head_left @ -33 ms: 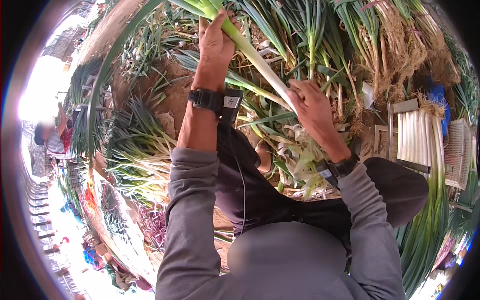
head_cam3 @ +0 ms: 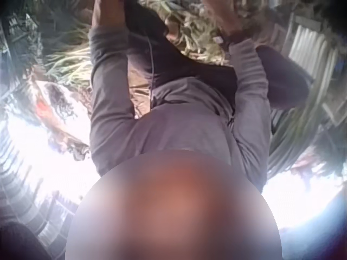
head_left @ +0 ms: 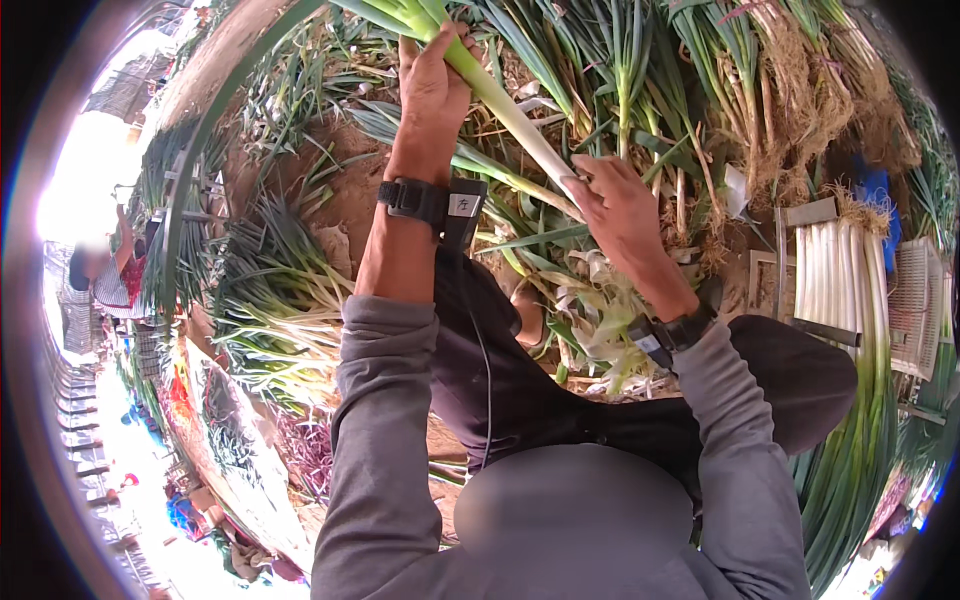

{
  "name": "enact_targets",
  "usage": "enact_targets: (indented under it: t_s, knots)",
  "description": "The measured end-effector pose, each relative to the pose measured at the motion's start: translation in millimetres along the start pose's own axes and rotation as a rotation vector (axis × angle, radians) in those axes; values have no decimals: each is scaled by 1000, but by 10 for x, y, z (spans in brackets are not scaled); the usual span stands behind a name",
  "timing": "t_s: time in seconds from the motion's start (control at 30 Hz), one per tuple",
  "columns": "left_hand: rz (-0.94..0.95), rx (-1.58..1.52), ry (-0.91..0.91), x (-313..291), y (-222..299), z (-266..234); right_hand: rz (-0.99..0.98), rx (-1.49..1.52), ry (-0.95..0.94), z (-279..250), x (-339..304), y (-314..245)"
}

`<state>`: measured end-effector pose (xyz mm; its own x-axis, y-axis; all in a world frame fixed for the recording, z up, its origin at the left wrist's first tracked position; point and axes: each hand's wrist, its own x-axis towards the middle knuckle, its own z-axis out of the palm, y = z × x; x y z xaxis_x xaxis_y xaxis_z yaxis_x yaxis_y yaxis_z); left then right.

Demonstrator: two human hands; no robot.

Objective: Cleaning and bunching leeks in an agricultural processing facility.

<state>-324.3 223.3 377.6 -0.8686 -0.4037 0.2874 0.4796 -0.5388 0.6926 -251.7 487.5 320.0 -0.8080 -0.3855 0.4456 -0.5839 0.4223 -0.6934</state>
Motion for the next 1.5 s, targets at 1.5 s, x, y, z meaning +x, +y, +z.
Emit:
enact_targets:
  t_s: [1.5]
  knots:
    - [-205, -31, 71, -153, -144, 104, 178, 131, -304, -168, 274, -52]
